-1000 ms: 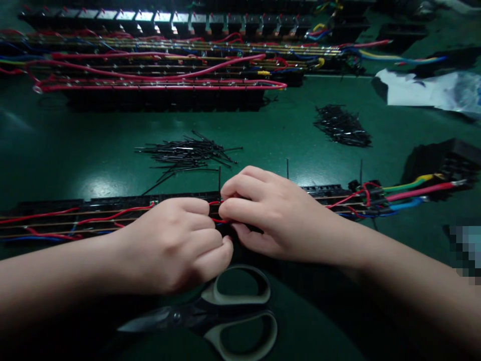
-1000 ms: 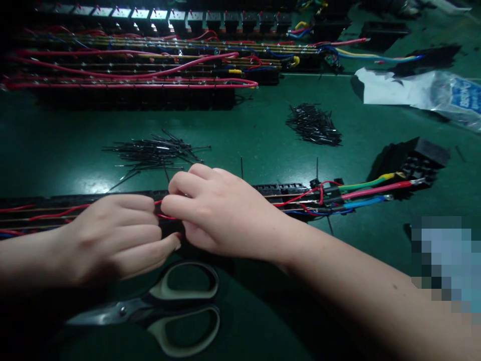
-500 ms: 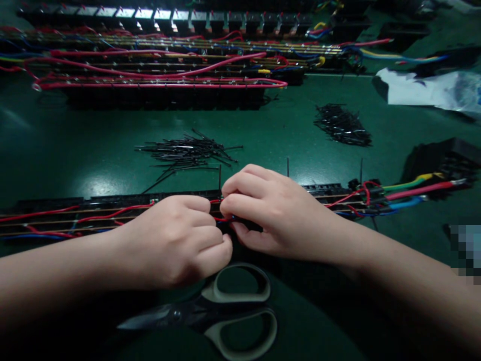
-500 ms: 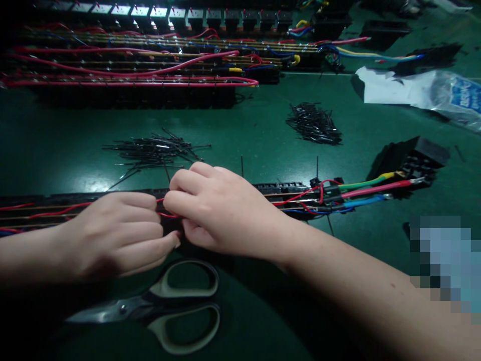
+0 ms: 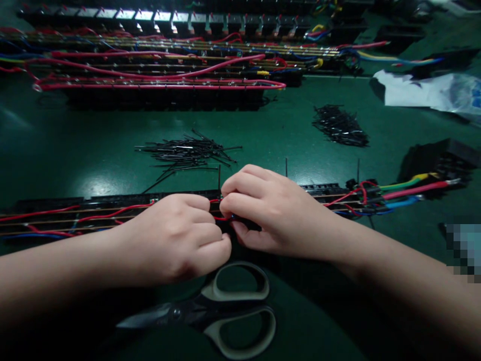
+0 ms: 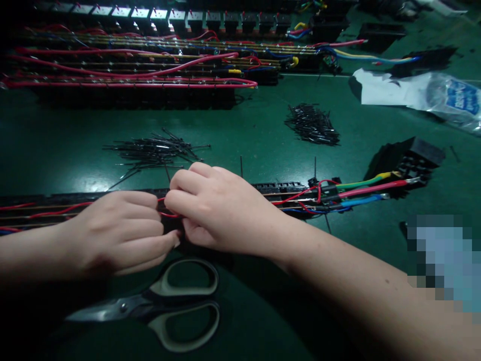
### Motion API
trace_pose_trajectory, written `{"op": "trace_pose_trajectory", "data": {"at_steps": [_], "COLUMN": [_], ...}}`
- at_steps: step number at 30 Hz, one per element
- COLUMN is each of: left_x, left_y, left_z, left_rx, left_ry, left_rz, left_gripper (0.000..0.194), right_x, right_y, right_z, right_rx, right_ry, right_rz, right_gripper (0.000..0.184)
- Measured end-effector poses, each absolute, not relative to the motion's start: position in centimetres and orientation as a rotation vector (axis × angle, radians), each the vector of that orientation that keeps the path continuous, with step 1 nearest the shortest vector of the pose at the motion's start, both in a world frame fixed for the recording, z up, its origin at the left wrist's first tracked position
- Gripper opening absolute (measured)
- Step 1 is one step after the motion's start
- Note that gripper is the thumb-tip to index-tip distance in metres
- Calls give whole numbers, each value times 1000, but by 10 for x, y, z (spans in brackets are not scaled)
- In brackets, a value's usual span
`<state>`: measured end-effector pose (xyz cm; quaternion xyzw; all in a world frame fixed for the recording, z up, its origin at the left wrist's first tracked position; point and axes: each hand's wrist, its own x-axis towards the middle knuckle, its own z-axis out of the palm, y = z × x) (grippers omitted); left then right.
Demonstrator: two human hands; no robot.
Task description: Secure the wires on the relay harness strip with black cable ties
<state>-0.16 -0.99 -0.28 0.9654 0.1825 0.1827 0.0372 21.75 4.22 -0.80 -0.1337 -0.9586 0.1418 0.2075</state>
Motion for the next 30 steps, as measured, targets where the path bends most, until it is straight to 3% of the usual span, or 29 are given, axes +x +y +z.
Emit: {"op": "trace_pose_trajectory", "data": {"at_steps": [6, 19, 30], "left_x": [-2, 0, 0], "left_y": [-10, -7, -7], "left_z": [-3, 0, -9], "left_rx": [3002, 3014, 3117], "left_ry": [543, 545, 533], "left_rz": [526, 454, 496], "left_gripper": [33, 43, 34], "right_x": [218, 216, 214], "right_y": [42, 41, 41], "right_z": [-9, -12, -12], "right_rx": [-363, -365, -372], "right_ry": [-2666, -2640, -2694], "right_rz": [385, 361, 292], "right_gripper": [9, 12, 13]}}
